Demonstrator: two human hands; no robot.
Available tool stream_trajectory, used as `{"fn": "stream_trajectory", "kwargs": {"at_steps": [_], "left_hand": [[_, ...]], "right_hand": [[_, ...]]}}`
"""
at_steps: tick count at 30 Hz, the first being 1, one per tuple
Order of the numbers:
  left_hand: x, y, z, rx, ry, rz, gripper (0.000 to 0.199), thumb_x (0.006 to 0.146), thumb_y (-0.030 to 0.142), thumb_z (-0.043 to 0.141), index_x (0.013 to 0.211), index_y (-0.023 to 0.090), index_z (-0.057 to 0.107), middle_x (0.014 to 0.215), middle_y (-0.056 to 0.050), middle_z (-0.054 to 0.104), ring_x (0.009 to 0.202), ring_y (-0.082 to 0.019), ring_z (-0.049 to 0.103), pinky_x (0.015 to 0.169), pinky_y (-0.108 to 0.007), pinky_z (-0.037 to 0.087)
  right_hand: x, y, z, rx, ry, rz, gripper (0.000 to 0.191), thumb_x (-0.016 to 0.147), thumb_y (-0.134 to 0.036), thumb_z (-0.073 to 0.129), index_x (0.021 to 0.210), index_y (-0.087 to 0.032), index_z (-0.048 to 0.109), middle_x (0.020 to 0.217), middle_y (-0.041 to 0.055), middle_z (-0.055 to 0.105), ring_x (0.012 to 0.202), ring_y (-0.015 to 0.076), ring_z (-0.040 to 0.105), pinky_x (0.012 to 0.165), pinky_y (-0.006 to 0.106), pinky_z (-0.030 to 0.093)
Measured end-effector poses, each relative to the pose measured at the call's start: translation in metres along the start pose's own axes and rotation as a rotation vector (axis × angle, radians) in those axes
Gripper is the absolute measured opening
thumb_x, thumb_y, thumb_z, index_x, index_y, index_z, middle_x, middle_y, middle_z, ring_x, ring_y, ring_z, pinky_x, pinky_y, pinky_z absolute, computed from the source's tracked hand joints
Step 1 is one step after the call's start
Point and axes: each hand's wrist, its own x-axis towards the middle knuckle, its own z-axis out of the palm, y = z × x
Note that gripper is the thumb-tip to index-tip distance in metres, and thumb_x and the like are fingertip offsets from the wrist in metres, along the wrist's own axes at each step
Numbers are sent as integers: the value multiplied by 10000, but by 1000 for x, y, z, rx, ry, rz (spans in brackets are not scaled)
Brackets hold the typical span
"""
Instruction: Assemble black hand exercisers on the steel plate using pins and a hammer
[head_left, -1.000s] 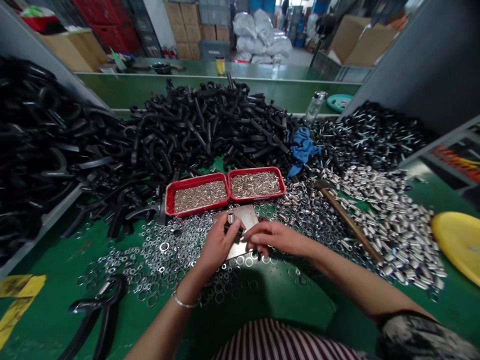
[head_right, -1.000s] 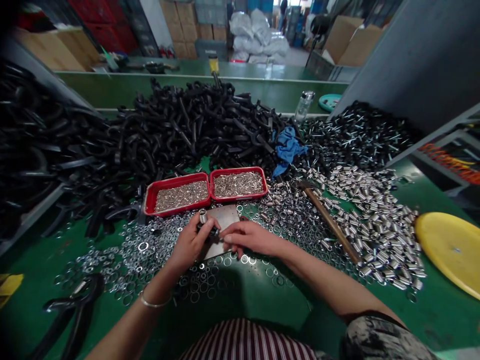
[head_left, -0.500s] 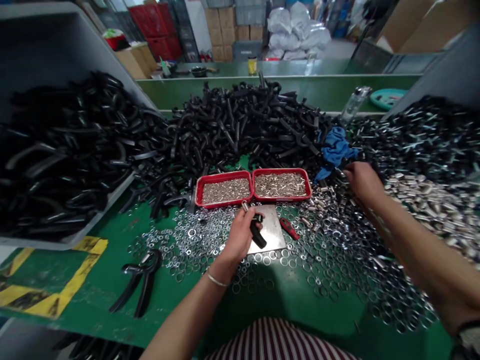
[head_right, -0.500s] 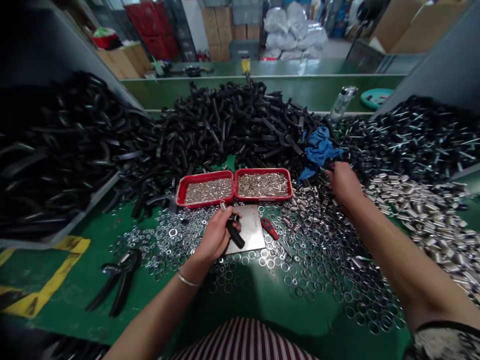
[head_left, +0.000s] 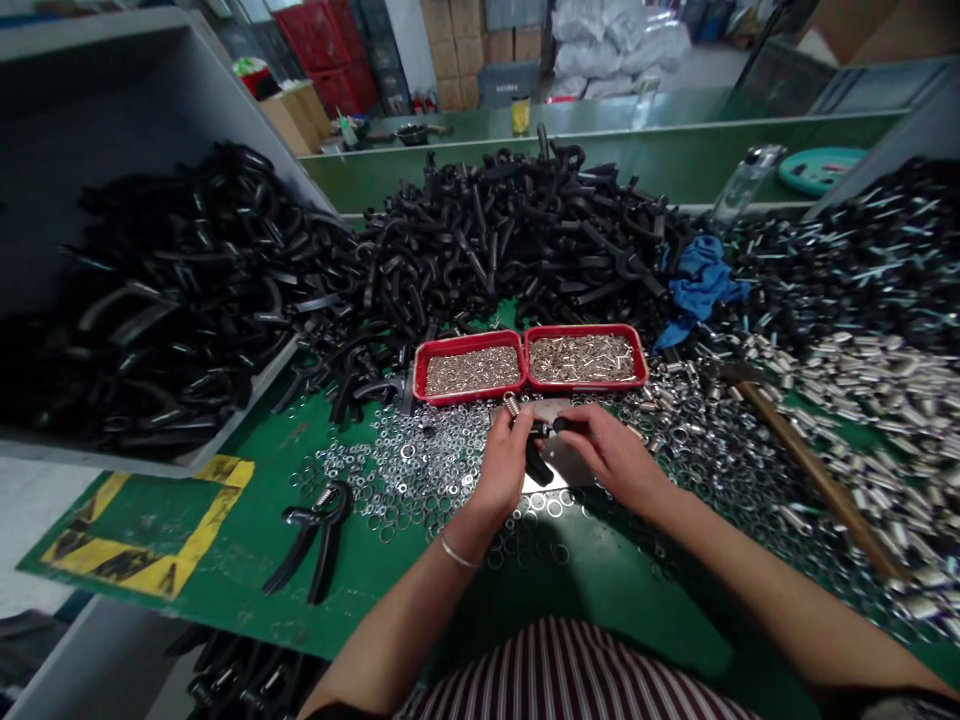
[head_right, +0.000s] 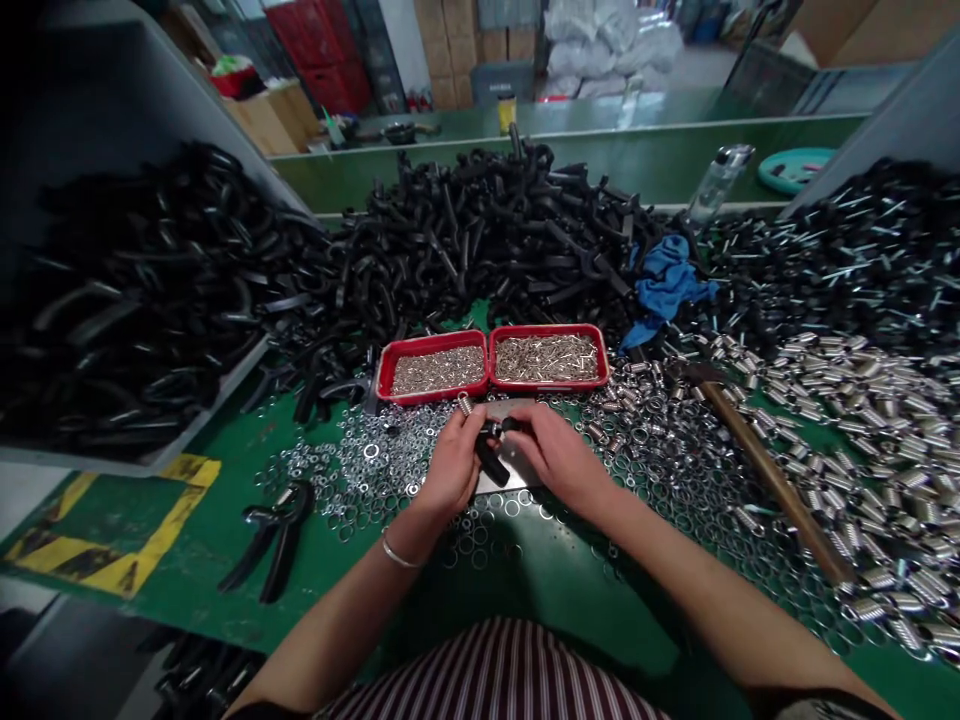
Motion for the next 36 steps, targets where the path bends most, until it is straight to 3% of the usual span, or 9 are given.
{"fn": "stream_trajectory", "kwargs": {"at_steps": [8, 14, 18, 22, 23, 26, 28, 33, 36], "left_hand": [[-6, 17, -3, 182, -80, 17, 355, 917, 529, 597, 996, 183, 591, 873, -15, 600, 727, -121, 570, 681, -254, 480], [-5, 23, -5, 632, -24, 233, 246, 976, 441, 519, 984, 200, 564, 920, -37, 611, 789, -159, 577, 746, -306, 468], [0, 20, -13, 855, -46, 435, 217, 987, 403, 500, 909, 205, 541, 855, -27, 597, 810, -181, 555, 802, -335, 438], [5, 22, -23, 862, -258, 508, 190, 947, 392, 572, 887, 212, 576, 857, -25, 607, 809, -182, 552, 806, -312, 423], [6, 22, -24, 835, -246, 483, 203, 939, 400, 586, 861, 214, 578, 823, -18, 598, 776, -177, 541, 784, -303, 417], [9, 20, -24, 693, -115, 348, 250, 964, 443, 548, 854, 220, 575, 702, 8, 544, 665, -164, 500, 714, -290, 399], [9, 19, -23, 635, -83, 328, 248, 987, 446, 505, 919, 222, 586, 739, -5, 569, 712, -176, 532, 752, -301, 418], [7, 21, -22, 748, -275, 544, 170, 987, 351, 512, 1003, 216, 614, 1120, -95, 608, 1088, -231, 551, 1016, -379, 398], [6, 17, -23, 744, -200, 466, 213, 1009, 370, 460, 1018, 210, 602, 1060, -97, 607, 1037, -234, 557, 986, -396, 422]], "right_hand": [[1, 2, -7, 48, -86, -147, 170, 980, -323, 537, 1116, -223, 555, 1064, 103, 653, 1010, 249, 617, 896, 437, 503], [5, -10, 6, 651, -265, 380, 280, 1011, -492, 443, 885, -244, 419, 640, -50, 491, 501, 121, 463, 497, 271, 426], [4, -8, 13, 715, -318, 456, 369, 937, -557, 574, 839, -234, 423, 578, -79, 462, 432, 82, 410, 423, 222, 352], [6, 1, 14, 792, -689, 577, 640, 979, -714, 91, 745, -234, 444, 433, -79, 357, 299, 89, 241, 320, 249, 250], [8, 2, 14, 709, -685, 563, 675, 977, -712, 64, 760, -225, 479, 448, -57, 405, 309, 98, 280, 328, 258, 272], [12, 4, 14, 253, -362, 331, 531, 954, -683, 388, 901, -189, 575, 721, 65, 629, 562, 160, 556, 490, 294, 433], [12, 4, 14, 95, -248, 208, 448, 921, -630, 526, 922, -187, 587, 828, 93, 651, 704, 191, 605, 593, 311, 471], [8, 4, 16, 351, -579, 259, 757, 1022, -611, 9, 800, -193, 600, 564, 31, 586, 398, 119, 448, 418, 268, 381], [9, 3, 15, 251, -399, 255, 561, 970, -688, 363, 866, -191, 600, 692, 53, 646, 493, 127, 516, 438, 258, 385]]}}
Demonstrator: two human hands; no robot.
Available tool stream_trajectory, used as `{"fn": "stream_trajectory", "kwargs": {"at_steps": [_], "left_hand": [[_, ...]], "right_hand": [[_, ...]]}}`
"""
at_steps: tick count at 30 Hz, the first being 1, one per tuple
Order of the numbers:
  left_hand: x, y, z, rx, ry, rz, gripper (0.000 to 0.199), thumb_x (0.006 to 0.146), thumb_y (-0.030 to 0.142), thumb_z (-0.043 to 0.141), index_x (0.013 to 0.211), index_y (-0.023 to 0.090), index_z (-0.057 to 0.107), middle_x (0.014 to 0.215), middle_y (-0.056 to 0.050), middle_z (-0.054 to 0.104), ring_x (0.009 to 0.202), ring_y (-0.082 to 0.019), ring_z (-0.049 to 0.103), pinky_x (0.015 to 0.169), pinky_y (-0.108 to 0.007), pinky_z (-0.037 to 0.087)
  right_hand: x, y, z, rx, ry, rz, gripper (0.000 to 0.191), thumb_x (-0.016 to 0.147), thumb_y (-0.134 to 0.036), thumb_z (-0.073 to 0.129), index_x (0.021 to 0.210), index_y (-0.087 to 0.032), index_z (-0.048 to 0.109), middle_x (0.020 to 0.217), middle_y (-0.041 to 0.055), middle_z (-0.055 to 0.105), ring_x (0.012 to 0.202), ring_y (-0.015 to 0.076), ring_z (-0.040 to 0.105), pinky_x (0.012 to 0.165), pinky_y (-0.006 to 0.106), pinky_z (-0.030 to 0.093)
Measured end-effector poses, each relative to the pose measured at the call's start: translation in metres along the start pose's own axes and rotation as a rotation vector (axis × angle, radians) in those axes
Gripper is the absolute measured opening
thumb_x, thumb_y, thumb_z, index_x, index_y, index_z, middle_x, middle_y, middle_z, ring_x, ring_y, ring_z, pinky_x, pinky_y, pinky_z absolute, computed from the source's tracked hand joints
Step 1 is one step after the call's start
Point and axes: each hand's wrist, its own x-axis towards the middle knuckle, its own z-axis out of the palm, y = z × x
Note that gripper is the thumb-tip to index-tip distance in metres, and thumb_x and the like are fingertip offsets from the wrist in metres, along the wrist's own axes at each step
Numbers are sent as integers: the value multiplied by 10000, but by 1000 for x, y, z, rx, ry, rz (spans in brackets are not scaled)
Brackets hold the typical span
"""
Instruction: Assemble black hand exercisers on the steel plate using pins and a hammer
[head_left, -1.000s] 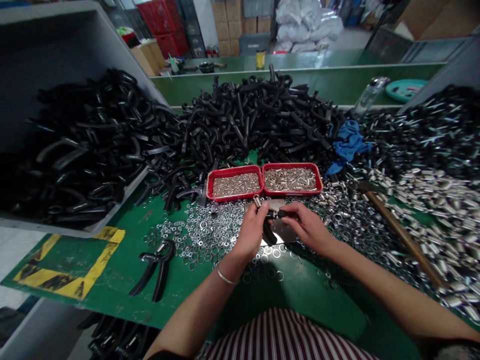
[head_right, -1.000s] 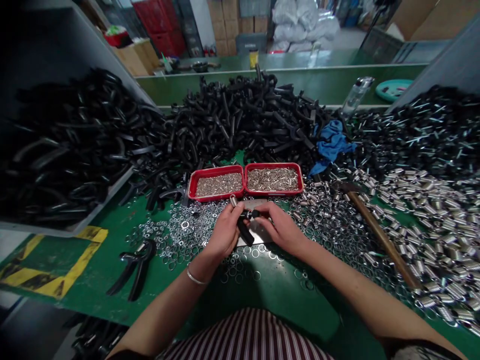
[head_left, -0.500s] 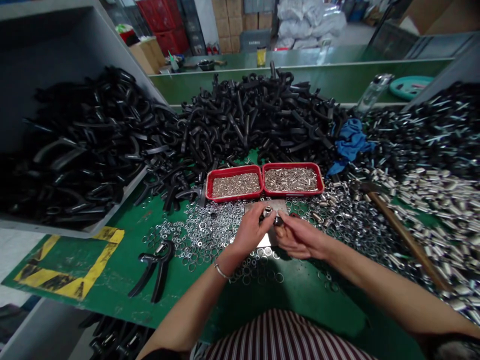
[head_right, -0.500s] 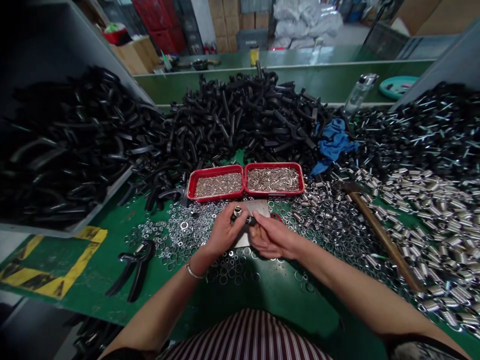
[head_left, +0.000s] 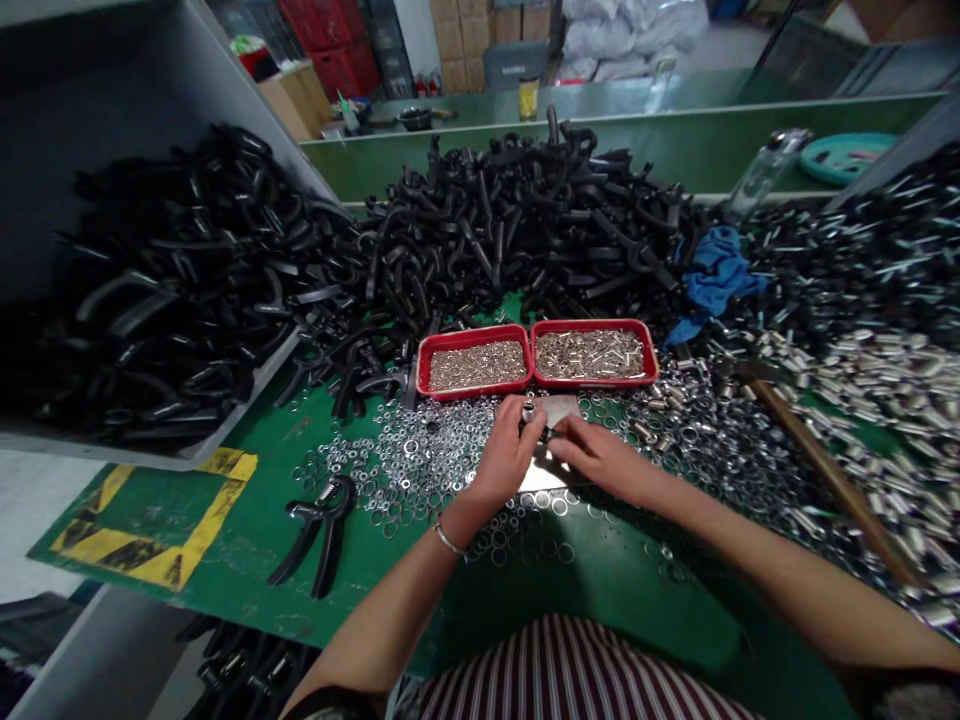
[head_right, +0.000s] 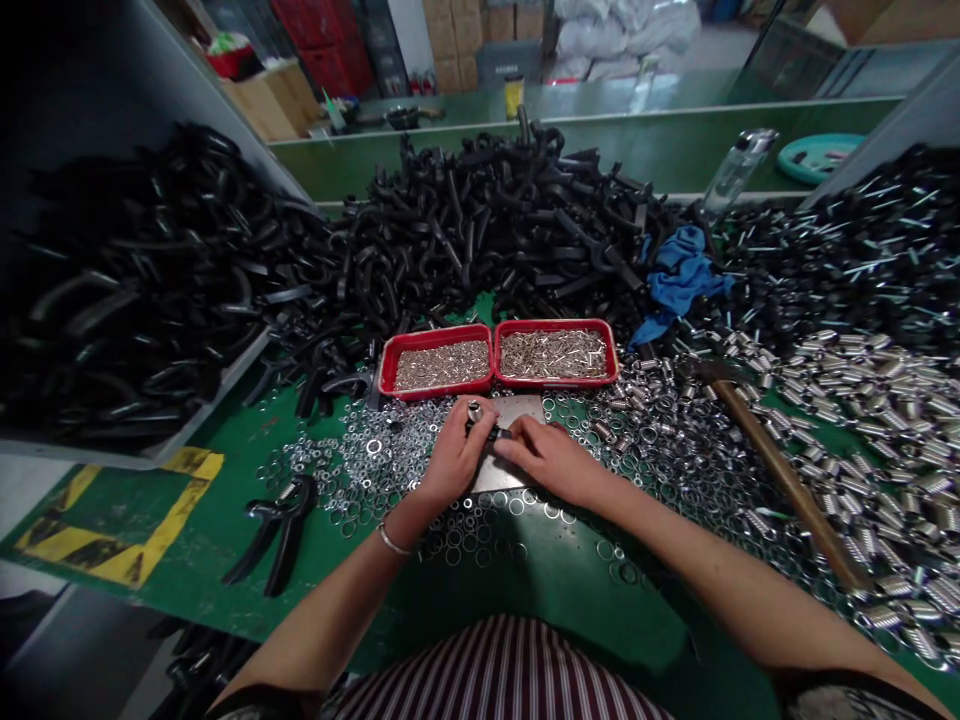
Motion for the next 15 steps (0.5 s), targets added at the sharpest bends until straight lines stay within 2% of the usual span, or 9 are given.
{"fn": "stream_trajectory", "kwargs": {"at_steps": [1, 2, 5, 6, 8, 10, 11, 14, 15], "left_hand": [[-1, 0, 1, -17, 39, -38, 233, 1018, 378, 436, 1040, 210, 596, 1052, -95, 605, 1029, -233, 559, 980, -397, 427], [-2, 0, 3, -34, 70, -50, 243, 1023, 381, 423, 1058, 210, 591, 1062, -95, 602, 1035, -232, 561, 984, -395, 426], [-3, 2, 5, -27, 69, 66, 190, 1002, 365, 481, 1023, 212, 593, 1114, -95, 586, 1083, -229, 551, 1014, -378, 406], [-3, 3, 6, -8, 60, 96, 172, 994, 357, 501, 999, 210, 591, 1111, -96, 583, 1081, -229, 548, 1013, -377, 404], [-4, 3, 7, 27, 78, 55, 177, 1000, 357, 483, 984, 207, 576, 1055, -95, 584, 1022, -226, 548, 980, -386, 419], [-5, 3, 7, 51, 144, -28, 207, 1022, 361, 423, 1011, 206, 560, 1017, -94, 580, 979, -224, 545, 954, -396, 429], [-5, 3, 6, 65, 159, -32, 210, 1024, 360, 414, 1015, 206, 557, 1021, -96, 578, 980, -225, 545, 951, -397, 431], [-7, 6, 5, 91, 74, 106, 172, 990, 355, 495, 962, 207, 576, 1068, -101, 573, 1012, -229, 548, 957, -377, 428], [-8, 7, 4, 83, 54, 131, 166, 981, 356, 516, 950, 208, 583, 1071, -100, 575, 1013, -229, 551, 956, -369, 427]], "right_hand": [[0, -1, -1, -47, 79, -4, 512, 944, -677, 452, 870, -192, 596, 714, 56, 647, 528, 133, 532, 455, 257, 391], [-1, -2, -1, -73, 104, -3, 503, 951, -665, 449, 864, -192, 598, 701, 53, 640, 531, 135, 531, 460, 260, 392], [-2, -4, -2, -17, -76, 27, 702, 1038, -591, 86, 799, -194, 613, 574, 35, 585, 429, 129, 464, 433, 271, 371], [-3, -4, -2, -26, -81, 22, 711, 1040, -584, 71, 793, -195, 612, 575, 35, 586, 431, 130, 468, 444, 275, 379], [-3, -3, -1, -113, 51, -24, 567, 1011, -633, 294, 823, -195, 600, 675, 52, 630, 533, 146, 537, 509, 282, 415], [-4, -1, 0, -153, 160, -49, 461, 948, -635, 490, 837, -197, 579, 743, 60, 641, 627, 162, 571, 558, 282, 428], [-4, -1, 0, -132, 141, -43, 471, 961, -633, 461, 820, -198, 573, 715, 51, 630, 607, 158, 561, 547, 278, 421], [-7, -2, 3, 68, -104, 24, 648, 1043, -585, 123, 763, -200, 563, 545, 5, 552, 413, 120, 436, 432, 257, 350], [-7, -4, 3, 118, -122, 31, 637, 1043, -584, 130, 774, -201, 561, 537, -5, 547, 391, 111, 411, 414, 250, 331]]}}
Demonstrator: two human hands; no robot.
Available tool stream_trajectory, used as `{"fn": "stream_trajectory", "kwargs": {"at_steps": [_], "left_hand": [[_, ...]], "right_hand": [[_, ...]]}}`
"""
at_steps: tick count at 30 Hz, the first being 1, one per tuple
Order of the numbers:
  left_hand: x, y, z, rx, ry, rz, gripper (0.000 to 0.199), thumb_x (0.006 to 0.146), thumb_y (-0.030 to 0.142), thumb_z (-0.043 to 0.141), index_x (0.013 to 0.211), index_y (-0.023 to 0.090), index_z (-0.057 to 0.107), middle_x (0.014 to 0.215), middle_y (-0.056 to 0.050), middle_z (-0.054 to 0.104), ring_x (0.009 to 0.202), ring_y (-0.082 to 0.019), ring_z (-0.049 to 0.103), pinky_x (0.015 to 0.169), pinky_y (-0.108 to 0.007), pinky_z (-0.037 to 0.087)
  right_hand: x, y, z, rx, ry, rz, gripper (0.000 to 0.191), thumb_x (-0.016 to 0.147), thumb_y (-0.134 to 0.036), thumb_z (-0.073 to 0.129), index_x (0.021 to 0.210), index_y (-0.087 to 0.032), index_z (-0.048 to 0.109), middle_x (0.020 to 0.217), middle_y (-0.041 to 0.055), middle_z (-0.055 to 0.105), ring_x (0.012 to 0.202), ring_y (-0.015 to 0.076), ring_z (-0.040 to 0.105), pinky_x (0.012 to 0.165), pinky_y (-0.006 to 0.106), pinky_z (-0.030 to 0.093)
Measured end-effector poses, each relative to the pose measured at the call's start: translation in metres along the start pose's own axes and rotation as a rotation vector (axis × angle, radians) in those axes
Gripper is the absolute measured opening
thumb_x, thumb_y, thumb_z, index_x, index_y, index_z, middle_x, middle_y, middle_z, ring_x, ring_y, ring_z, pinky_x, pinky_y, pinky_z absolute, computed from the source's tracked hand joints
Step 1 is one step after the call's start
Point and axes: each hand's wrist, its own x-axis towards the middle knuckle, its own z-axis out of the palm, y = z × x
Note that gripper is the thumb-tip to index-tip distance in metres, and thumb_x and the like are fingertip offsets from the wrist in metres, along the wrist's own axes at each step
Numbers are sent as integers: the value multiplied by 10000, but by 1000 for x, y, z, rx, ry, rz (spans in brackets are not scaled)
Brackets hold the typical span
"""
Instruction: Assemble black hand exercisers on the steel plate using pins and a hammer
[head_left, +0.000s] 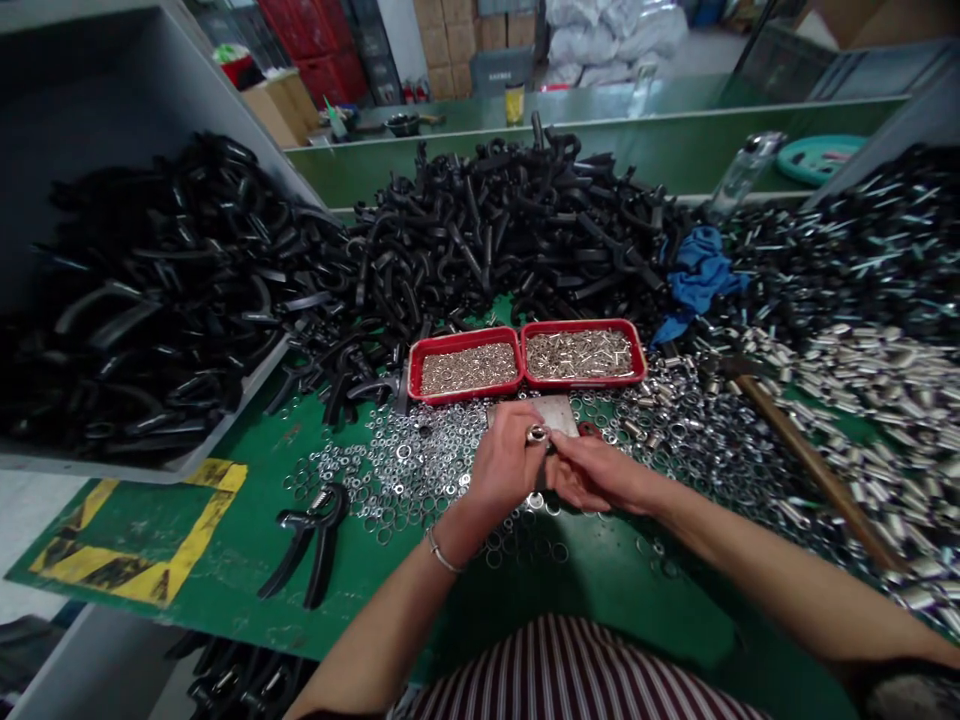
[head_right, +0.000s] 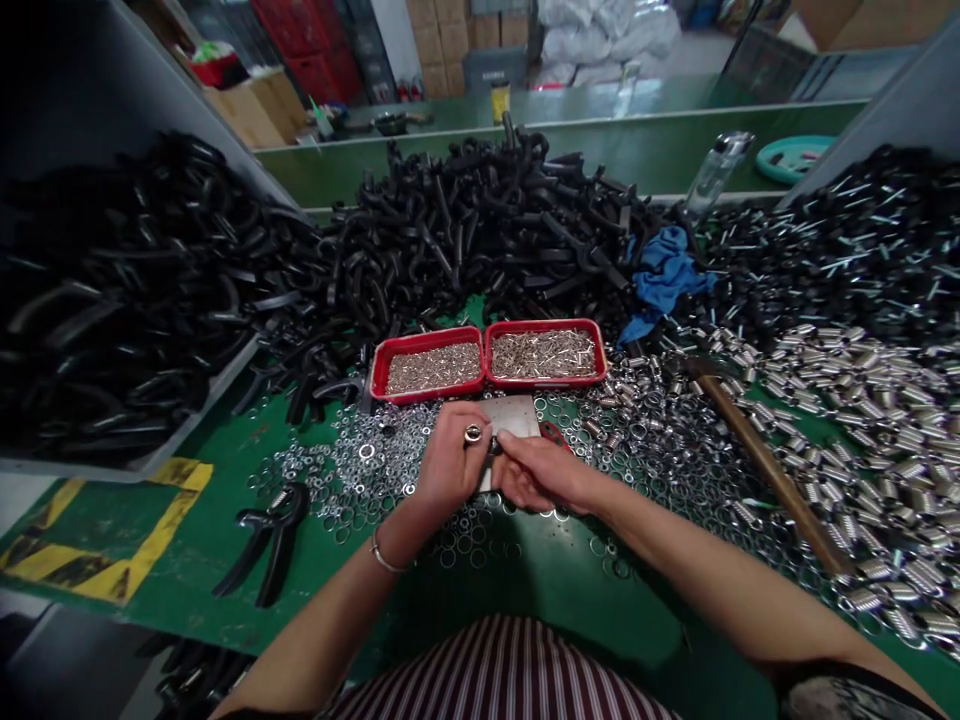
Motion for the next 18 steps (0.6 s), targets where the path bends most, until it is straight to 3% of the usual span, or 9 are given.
{"fn": "stream_trajectory", "kwargs": {"at_steps": [4, 5, 8, 9, 10, 12, 14, 15, 18], "left_hand": [[-2, 6, 0, -63, 149, -133, 205, 1005, 383, 469, 972, 214, 580, 975, -76, 586, 942, -220, 561, 928, -355, 427], [-3, 7, 0, -55, 167, -134, 211, 1007, 386, 463, 964, 213, 576, 961, -74, 582, 932, -219, 558, 921, -355, 428], [-5, 9, -1, -6, 76, -14, 210, 990, 388, 496, 903, 210, 568, 970, -81, 572, 946, -220, 551, 919, -354, 433], [-6, 9, -1, -2, 54, -3, 209, 986, 392, 503, 903, 211, 568, 981, -82, 574, 955, -221, 552, 922, -354, 433], [-6, 8, -1, -8, 63, -36, 211, 988, 399, 499, 920, 212, 570, 989, -83, 579, 957, -222, 555, 922, -354, 431], [-7, 7, 2, -33, 143, -194, 235, 1004, 422, 462, 971, 214, 565, 982, -81, 594, 937, -224, 562, 908, -362, 430], [-8, 4, 4, -28, 218, -317, 254, 1015, 432, 434, 1001, 211, 558, 979, -83, 602, 935, -233, 563, 911, -377, 423], [-9, 2, 5, -14, 224, -317, 251, 1013, 432, 441, 999, 210, 557, 986, -86, 600, 950, -237, 562, 921, -382, 418], [-13, -1, 4, 17, 159, -169, 224, 997, 417, 488, 983, 206, 562, 1015, -89, 583, 993, -235, 552, 947, -370, 408]], "right_hand": [[-3, -4, 3, 89, 179, -60, 402, 938, -589, 553, 804, -213, 508, 642, -10, 584, 473, 94, 444, 447, 225, 341], [-4, -4, 4, 112, 154, -60, 425, 953, -603, 513, 785, -213, 502, 616, -16, 566, 454, 93, 424, 441, 228, 342], [-5, -4, 6, 216, -100, -10, 595, 1033, -608, 163, 793, -205, 529, 528, -30, 523, 355, 95, 355, 396, 247, 341], [-6, -5, 6, 200, -101, -12, 590, 1037, -596, 157, 829, -201, 544, 549, -23, 545, 362, 100, 381, 406, 251, 359], [-6, -6, 7, 144, -43, -34, 522, 1033, -589, 243, 885, -199, 558, 617, -4, 592, 415, 111, 452, 445, 259, 398], [-6, -8, 8, -65, 215, -127, 336, 967, -531, 507, 975, -201, 569, 825, 54, 661, 652, 162, 600, 600, 300, 484], [-6, -10, 11, -214, 402, -189, 259, 906, -443, 627, 987, -205, 564, 916, 75, 655, 816, 204, 620, 713, 341, 501], [-5, -10, 13, -202, 402, -177, 238, 914, -429, 612, 976, -208, 549, 883, 62, 644, 793, 201, 615, 699, 339, 499], [-4, -10, 19, 7, 235, -56, 233, 984, -454, 484, 951, -222, 479, 698, -23, 575, 532, 136, 518, 512, 269, 429]]}}
